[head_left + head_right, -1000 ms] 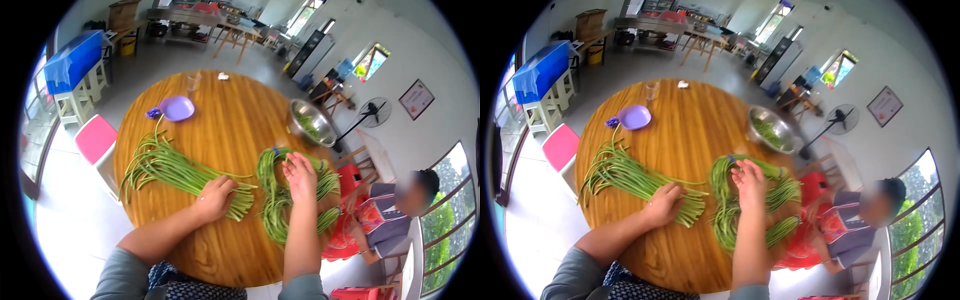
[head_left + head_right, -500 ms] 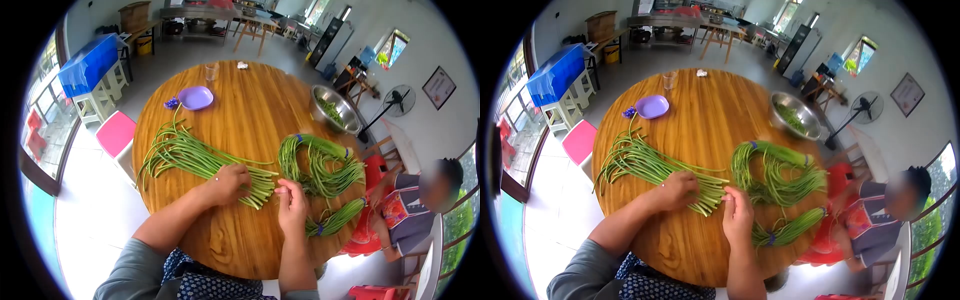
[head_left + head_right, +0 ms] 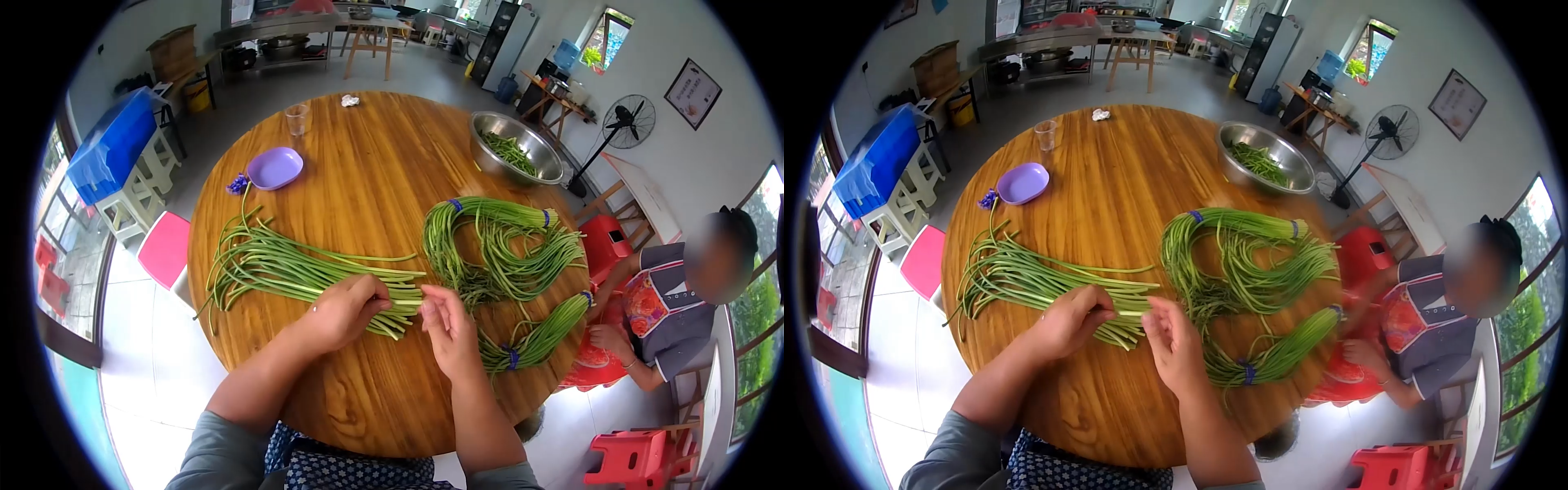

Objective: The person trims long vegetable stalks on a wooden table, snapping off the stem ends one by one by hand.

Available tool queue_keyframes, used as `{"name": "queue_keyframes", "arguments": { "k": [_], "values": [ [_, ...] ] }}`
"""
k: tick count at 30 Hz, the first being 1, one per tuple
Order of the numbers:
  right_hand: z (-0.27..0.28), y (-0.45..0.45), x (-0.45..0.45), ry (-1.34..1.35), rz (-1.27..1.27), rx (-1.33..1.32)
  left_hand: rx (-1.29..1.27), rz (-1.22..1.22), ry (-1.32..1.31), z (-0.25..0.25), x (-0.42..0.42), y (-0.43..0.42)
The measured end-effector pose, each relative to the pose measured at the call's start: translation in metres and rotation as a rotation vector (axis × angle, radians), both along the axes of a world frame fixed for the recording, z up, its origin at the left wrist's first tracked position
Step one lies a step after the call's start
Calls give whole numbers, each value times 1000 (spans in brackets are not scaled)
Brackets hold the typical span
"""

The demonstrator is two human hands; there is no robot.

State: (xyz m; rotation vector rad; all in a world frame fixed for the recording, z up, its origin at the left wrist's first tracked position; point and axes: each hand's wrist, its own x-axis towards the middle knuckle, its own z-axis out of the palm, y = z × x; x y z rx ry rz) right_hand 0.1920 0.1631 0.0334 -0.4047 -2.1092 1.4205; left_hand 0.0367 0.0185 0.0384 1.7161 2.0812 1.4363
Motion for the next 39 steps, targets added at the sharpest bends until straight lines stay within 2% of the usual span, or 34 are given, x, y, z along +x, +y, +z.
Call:
{"name": "queue_keyframes", "arguments": {
  "k": [1,2,4,7,9,16,18,20,21,26,28,29,30,31,32,34,39],
  "values": [
    [3,0,1,-36,90,-195,11,-13,10,0,4,0],
    [2,0,2,-42,87,-189,22,-23,20,-1,6,0],
    [-3,2,1,-54,146,-346,43,-33,19,-1,8,2],
    [-9,2,-1,9,135,-318,70,-28,28,-3,5,0],
    [-12,1,-2,6,128,-327,61,-126,125,-9,-2,0],
    [-6,1,-3,-16,92,-374,51,-130,35,-7,2,-1],
    [-6,-3,-3,-8,80,-384,119,-86,38,-15,3,4],
    [-7,-21,-6,72,-72,574,89,-6,-5,-27,4,7],
    [-7,-25,-10,114,-53,685,57,62,-41,-29,5,8],
    [-8,-21,-10,164,-125,588,139,115,-70,-14,12,8],
    [-7,-23,-7,208,14,-259,175,-23,-129,-5,12,2],
    [-7,-17,-8,215,100,-554,174,-32,-127,-1,14,-1],
    [-9,-16,-8,218,94,-552,190,-183,-198,2,17,-3],
    [-10,-16,-7,244,201,-823,206,-333,-269,2,20,-5],
    [-11,-15,-8,267,314,-1092,211,-337,-268,1,21,-4],
    [-11,-14,-10,286,362,-1150,224,-356,-382,0,21,-4],
    [-2,-10,-4,301,267,-1004,199,-344,-318,-1,21,1]
  ]
}}
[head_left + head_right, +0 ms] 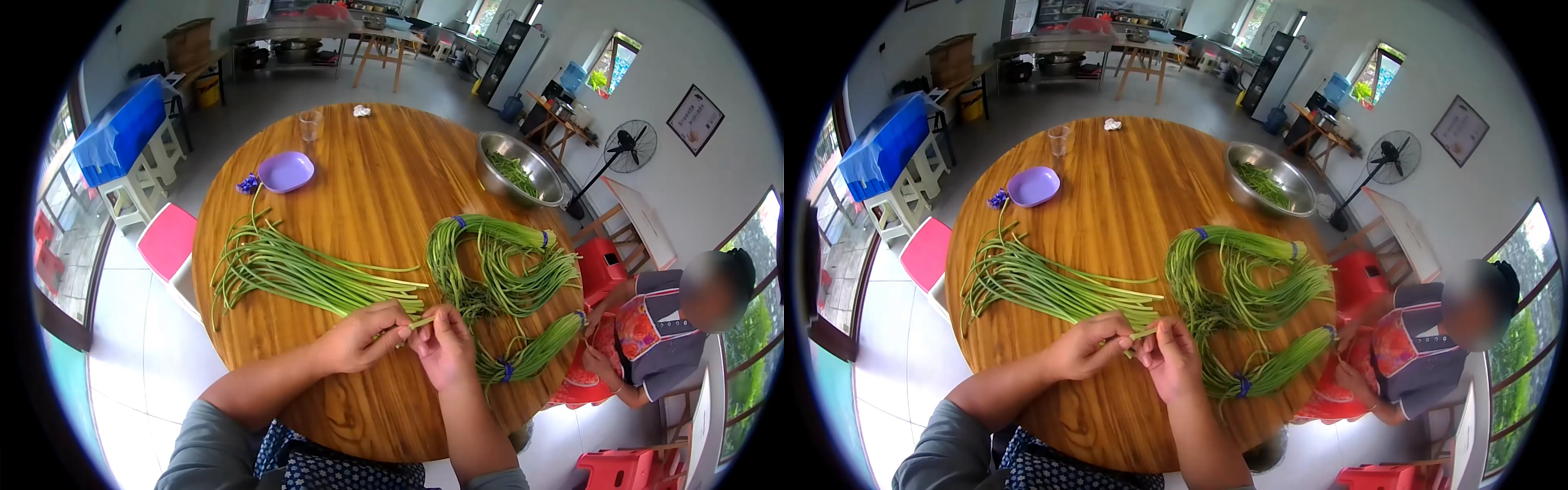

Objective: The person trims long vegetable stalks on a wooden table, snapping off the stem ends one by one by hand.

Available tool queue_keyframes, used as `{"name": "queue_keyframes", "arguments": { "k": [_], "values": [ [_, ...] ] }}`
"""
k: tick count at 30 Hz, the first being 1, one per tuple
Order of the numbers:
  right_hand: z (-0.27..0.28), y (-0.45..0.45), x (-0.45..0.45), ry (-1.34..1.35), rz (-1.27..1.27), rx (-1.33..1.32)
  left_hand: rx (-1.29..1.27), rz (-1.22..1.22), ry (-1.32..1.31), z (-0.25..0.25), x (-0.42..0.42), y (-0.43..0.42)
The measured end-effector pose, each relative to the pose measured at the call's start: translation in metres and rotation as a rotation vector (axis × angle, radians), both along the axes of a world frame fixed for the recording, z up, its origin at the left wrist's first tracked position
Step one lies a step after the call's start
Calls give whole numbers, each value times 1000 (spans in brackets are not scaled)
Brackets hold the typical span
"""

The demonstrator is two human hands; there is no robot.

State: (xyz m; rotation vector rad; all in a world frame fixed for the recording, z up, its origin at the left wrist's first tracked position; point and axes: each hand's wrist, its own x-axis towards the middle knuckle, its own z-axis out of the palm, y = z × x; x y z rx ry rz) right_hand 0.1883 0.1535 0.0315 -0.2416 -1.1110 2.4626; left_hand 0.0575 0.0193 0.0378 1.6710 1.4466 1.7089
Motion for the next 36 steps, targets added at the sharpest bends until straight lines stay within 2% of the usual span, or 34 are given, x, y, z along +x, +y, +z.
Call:
{"name": "queue_keyframes", "arguments": {
  "k": [2,5,7,8,9,11,17,24,26,30,32,33,35,36],
  "values": [
    [3,6,3,-15,6,69,22,114,218,-7,-1,3],
    [1,10,3,-44,20,205,42,196,286,-9,-1,7],
    [1,3,1,-148,-133,500,-23,263,289,-10,0,8],
    [4,-2,5,-291,-309,1174,-89,332,287,-11,1,7],
    [5,-6,-1,-28,-425,1424,-90,335,287,-12,4,8],
    [-2,-4,-2,21,-495,1511,-87,403,233,-10,8,11],
    [-1,-6,-3,86,-589,1574,-77,485,155,-10,15,19],
    [-3,-6,-6,95,-570,1632,-65,538,140,-19,7,22],
    [-7,-13,-7,-281,-385,1210,39,581,307,-27,-8,21],
    [-18,-13,-8,-296,-379,1158,107,540,431,-16,-15,11],
    [-17,-9,-7,-301,-221,1020,112,438,521,-11,-9,11],
    [-15,-5,-5,-310,-228,1018,112,428,517,-12,-8,13],
    [-10,-1,-1,-486,-71,974,137,443,529,-13,-7,12],
    [-10,-4,-2,-486,-71,966,130,439,532,-15,-3,12]
  ]
}}
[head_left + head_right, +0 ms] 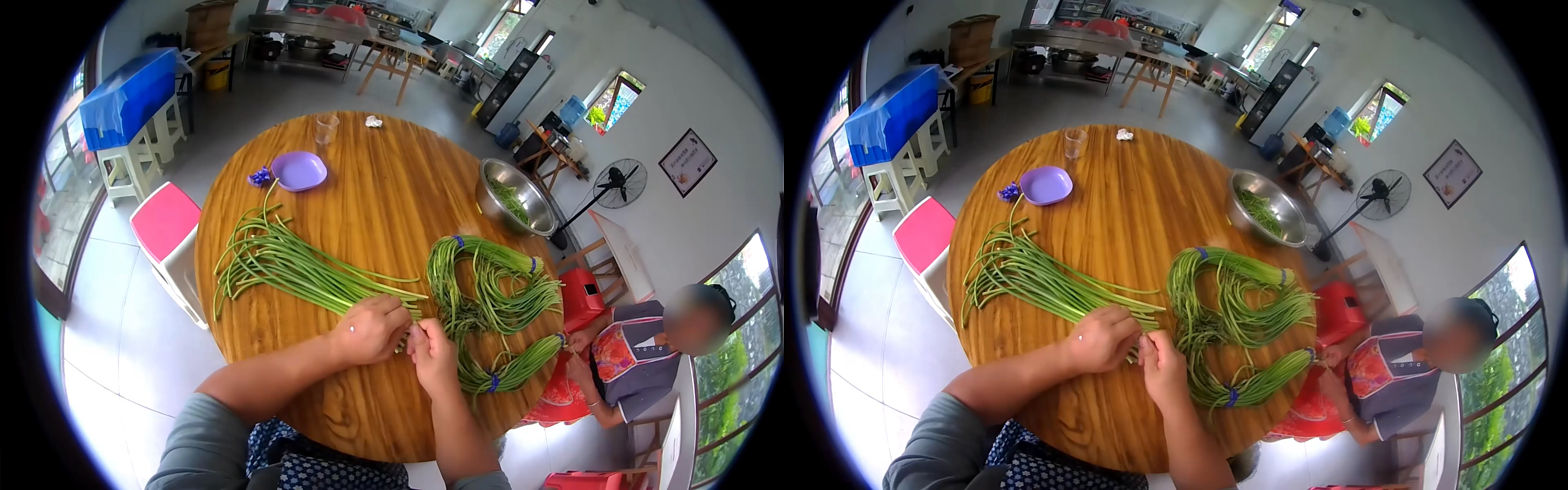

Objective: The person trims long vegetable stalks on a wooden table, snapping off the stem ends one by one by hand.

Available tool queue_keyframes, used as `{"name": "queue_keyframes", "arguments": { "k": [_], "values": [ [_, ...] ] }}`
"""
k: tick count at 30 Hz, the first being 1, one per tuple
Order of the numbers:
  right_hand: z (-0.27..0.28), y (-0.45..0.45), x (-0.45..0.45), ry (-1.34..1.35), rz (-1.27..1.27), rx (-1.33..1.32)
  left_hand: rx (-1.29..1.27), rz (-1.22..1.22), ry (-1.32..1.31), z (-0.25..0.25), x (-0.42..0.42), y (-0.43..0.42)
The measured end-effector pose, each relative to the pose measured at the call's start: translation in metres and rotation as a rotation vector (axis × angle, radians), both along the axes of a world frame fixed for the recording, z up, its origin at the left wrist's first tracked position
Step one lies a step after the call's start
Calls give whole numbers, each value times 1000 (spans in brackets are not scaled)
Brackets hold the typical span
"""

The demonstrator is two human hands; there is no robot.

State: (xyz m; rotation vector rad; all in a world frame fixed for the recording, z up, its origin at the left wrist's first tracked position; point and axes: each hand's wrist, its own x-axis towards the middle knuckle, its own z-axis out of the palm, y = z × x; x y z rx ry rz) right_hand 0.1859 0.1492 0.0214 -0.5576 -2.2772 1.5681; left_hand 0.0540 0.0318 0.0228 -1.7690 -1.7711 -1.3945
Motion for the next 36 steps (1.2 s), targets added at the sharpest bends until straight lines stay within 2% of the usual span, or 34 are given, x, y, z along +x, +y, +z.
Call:
{"name": "queue_keyframes", "arguments": {
  "k": [2,5,12,14,15,17,18,22,24,29,32,36],
  "values": [
    [1,-8,-2,230,-121,680,7,57,-235,-3,13,4],
    [4,-8,-3,350,-176,758,-8,46,-371,3,20,6],
    [0,-9,-6,405,-222,802,11,79,-383,6,23,9],
    [-8,-12,-7,302,-286,334,11,70,-383,2,21,9],
    [-7,-13,-9,302,-288,341,17,66,-384,3,19,8],
    [-5,-15,-13,403,-179,-152,31,3,-307,3,14,5],
    [-4,-16,-13,381,-176,-198,35,5,-271,4,15,3],
    [-6,-6,-9,334,-115,-262,37,41,-226,2,13,2],
    [-6,0,-8,284,-9,-121,24,64,-233,5,11,0],
    [-5,3,-6,268,28,-57,28,60,-171,6,8,-2],
    [-5,-2,-9,353,-118,-191,-3,41,-156,7,11,-2],
    [-5,8,-10,491,-293,-197,14,71,-129,3,9,-1]
  ]
}}
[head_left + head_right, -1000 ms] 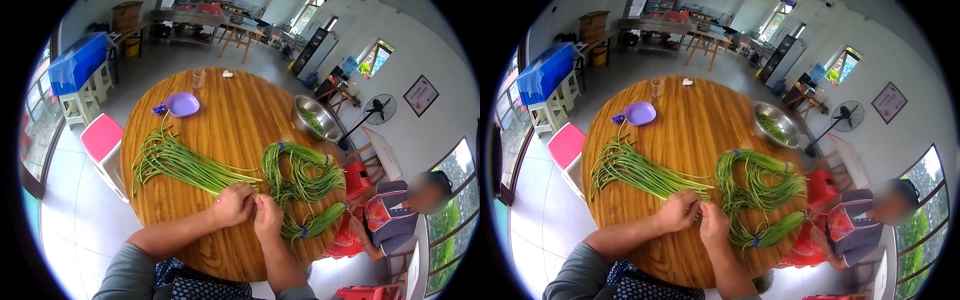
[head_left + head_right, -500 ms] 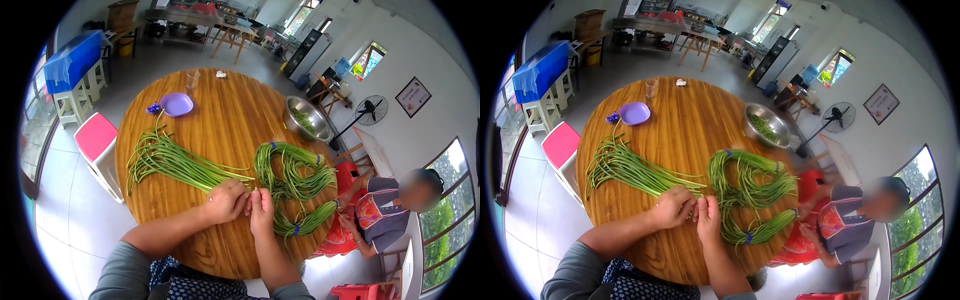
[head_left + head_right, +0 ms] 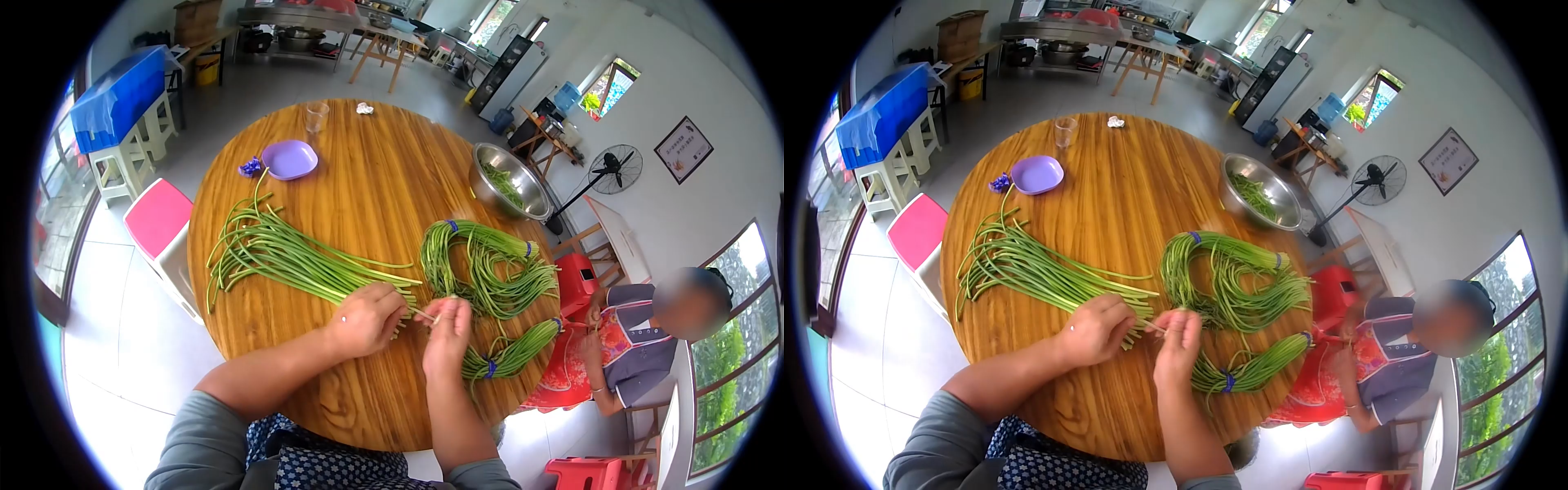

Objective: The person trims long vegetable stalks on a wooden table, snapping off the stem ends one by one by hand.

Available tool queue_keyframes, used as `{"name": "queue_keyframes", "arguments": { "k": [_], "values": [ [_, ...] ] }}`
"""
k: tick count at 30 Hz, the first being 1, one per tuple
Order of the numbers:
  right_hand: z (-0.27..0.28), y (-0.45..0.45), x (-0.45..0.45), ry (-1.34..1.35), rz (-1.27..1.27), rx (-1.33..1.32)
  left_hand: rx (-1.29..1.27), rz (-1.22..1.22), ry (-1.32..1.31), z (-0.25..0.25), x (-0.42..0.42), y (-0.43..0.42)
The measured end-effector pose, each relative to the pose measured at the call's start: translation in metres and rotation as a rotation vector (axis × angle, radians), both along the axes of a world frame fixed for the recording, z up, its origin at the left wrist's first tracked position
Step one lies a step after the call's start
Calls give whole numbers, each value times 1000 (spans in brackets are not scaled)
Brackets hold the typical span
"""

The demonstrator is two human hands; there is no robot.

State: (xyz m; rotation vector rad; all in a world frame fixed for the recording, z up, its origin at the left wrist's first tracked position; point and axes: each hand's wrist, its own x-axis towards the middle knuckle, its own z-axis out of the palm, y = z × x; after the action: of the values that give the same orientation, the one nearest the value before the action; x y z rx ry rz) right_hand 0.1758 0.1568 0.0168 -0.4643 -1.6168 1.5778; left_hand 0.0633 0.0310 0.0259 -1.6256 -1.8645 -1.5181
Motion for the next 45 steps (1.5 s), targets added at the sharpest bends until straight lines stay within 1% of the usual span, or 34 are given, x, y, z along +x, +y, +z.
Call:
{"name": "queue_keyframes", "arguments": {
  "k": [3,6,7,9,10,14,16,17,19,23,25,27,29,31,32,34,37,38,39,40,42,43,44,45],
  "values": [
    [9,18,5,193,-115,-245,6,20,-19,1,-6,-3],
    [24,15,9,171,-49,-253,55,-7,26,2,-10,-2],
    [22,15,10,171,-51,-255,54,-9,26,2,-10,-2],
    [11,16,13,217,271,-469,22,-8,43,1,-9,-2],
    [10,19,15,201,384,-467,19,-8,42,1,-9,-2],
    [18,10,17,114,453,-465,39,1,89,3,-10,-2],
    [18,9,18,-34,550,-360,48,-1,109,4,-10,-3],
    [17,9,18,-34,552,-362,52,-3,108,4,-10,-3],
    [14,8,18,-100,533,-277,55,-4,106,3,-10,-3],
    [17,1,17,-129,528,-293,40,-18,54,-1,-10,-2],
    [20,-4,17,-218,497,-205,32,-16,20,-3,-11,-1],
    [16,-5,15,-235,484,-174,43,-61,23,-3,-11,0],
    [13,-3,15,-253,467,-140,25,-51,17,-2,-10,-2],
    [12,0,15,-240,486,-51,6,-40,10,-2,-9,-2],
    [12,-2,16,-238,488,-53,-14,-32,-27,-4,-8,-2],
    [17,-9,16,-336,459,155,-37,-21,-62,-7,-8,-1],
    [15,-2,18,-351,439,196,-17,-21,-103,-8,-5,0],
    [11,1,18,-299,464,136,-47,0,-118,-7,-5,-1],
    [12,0,18,-298,464,139,-76,20,-134,-6,-4,-1],
    [14,-2,18,-275,478,108,-74,19,-134,-6,-3,-1],
    [14,-3,18,-250,489,78,-162,-22,-242,-5,-3,-4],
    [11,-1,18,-189,509,9,-160,-23,-239,-6,-7,-4],
    [10,0,18,-130,529,-58,-124,-94,-219,-8,-14,-4],
    [11,2,18,-131,528,-54,-87,-165,-199,-8,-20,-4]
  ]
}}
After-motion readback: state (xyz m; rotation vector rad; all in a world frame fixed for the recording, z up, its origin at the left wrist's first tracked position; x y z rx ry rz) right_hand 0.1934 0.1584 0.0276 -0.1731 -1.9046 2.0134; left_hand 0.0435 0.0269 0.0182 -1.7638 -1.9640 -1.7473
